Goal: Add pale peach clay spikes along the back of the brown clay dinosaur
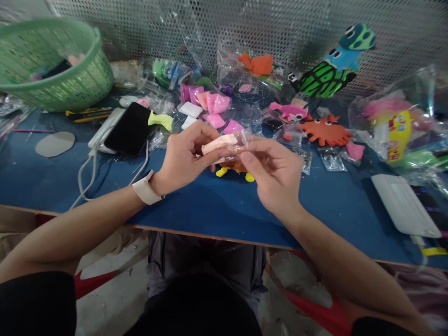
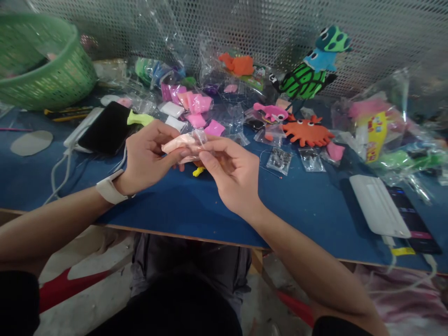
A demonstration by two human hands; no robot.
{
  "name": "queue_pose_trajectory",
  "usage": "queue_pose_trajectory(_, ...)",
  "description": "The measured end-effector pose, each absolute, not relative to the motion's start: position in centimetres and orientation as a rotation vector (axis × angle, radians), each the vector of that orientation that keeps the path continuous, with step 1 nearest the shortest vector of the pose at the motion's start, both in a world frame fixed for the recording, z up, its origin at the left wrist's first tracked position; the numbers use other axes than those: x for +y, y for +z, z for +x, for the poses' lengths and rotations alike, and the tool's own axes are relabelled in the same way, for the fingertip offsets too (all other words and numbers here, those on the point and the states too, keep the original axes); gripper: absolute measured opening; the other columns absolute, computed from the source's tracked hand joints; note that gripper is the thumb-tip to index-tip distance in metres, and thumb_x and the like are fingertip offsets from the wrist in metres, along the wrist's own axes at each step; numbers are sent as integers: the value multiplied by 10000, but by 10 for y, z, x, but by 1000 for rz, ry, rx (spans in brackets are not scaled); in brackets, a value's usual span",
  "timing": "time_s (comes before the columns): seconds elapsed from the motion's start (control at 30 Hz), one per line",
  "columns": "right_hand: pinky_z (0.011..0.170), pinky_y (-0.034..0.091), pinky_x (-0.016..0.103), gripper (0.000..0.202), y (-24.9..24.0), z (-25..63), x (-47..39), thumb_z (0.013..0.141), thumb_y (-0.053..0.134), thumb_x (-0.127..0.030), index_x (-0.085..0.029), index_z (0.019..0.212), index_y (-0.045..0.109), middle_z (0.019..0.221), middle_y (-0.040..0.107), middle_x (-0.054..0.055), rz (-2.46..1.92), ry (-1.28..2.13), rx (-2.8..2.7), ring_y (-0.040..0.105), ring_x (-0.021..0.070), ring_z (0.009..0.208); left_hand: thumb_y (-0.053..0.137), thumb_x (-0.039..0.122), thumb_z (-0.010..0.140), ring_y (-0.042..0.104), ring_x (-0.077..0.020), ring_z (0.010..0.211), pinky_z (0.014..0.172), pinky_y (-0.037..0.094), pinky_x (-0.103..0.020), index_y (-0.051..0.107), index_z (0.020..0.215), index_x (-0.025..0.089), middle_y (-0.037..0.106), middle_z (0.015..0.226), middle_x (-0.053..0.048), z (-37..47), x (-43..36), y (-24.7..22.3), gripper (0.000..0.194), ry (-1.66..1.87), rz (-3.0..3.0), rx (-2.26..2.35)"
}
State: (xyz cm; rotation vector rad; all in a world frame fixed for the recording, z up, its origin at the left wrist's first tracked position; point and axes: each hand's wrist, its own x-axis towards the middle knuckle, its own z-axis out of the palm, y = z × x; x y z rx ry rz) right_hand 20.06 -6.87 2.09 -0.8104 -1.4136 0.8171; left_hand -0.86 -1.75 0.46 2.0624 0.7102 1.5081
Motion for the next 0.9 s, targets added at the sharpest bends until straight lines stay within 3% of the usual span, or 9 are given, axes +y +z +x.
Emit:
queue_pose_trajectory(0.1, 791, 749, 314, 198, 23, 200, -71, 1035, 865, -501, -306, 1046, 833, 983, 870, -14, -815, 796, -1415, 833, 161, 826, 872, 509, 1034, 705, -69, 600, 502, 519, -170, 726, 1029, 220, 778, 816, 38, -7, -21, 9, 324, 1666, 2166, 689)
queue_pose_trajectory(0.27, 706, 714, 323, 145, 19, 201, -70, 1049, 853, -450, -311, 1078, 823, 1006, 861, -10, -808, 778, -1359, 772, 144, 726, 736, 449, 1135, 714, -72, 601, 565, 568, -179, 777, 1094, 214, 785, 777, 37, -7, -29, 13, 242, 1681, 2236, 691)
queue_pose_trajectory(0.47, 818, 761, 360, 178, 21, 203, -70, 976, 917, -423, -319, 1114, 871, 1086, 893, 2, -841, 943, -1476, 854, 208, 961, 779, 443, 1114, 698, -81, 558, 548, 534, -212, 820, 1081, 227, 805, 741, 30, -13, -26, 9, 222, 1676, 2368, 843)
queue_pose_trajectory(0.57, 779, 745, 338, 107, 23, 202, -71, 957, 933, -400, -311, 980, 878, 1133, 893, 14, -842, 883, -1472, 844, 211, 1015, 788, 458, 1109, 678, -69, 540, 532, 492, -215, 839, 1070, 227, 818, 739, 28, -14, -24, 10, 240, 1711, 2527, 823)
queue_pose_trajectory(0.67, 743, 736, 355, 105, 25, 200, -72, 940, 948, -368, -316, 887, 874, 1035, 887, 18, -839, 744, -1447, 841, 220, 966, 807, 428, 1099, 693, -56, 553, 539, 489, -195, 843, 1065, 214, 822, 737, 31, -15, -24, 13, 220, 1746, 2557, 807)
queue_pose_trajectory(0.8, 843, 766, 407, 29, 23, 198, -73, 983, 915, -332, -343, 1009, 909, 1172, 901, 25, -808, 713, -1410, 866, 249, 1091, 810, 412, 1097, 720, -47, 571, 548, 497, -172, 831, 1051, 197, 854, 787, 23, -14, -25, 15, 221, 1765, 2556, 740)
queue_pose_trajectory(0.9, 881, 776, 432, 164, 21, 198, -71, 975, 930, -384, -382, 1137, 903, 1361, 872, 18, -761, 770, -1380, 844, 273, 1249, 760, 432, 1130, 712, -45, 559, 549, 500, -172, 826, 1062, 193, 865, 810, 16, -14, -24, 14, 257, 1772, 2583, 725)
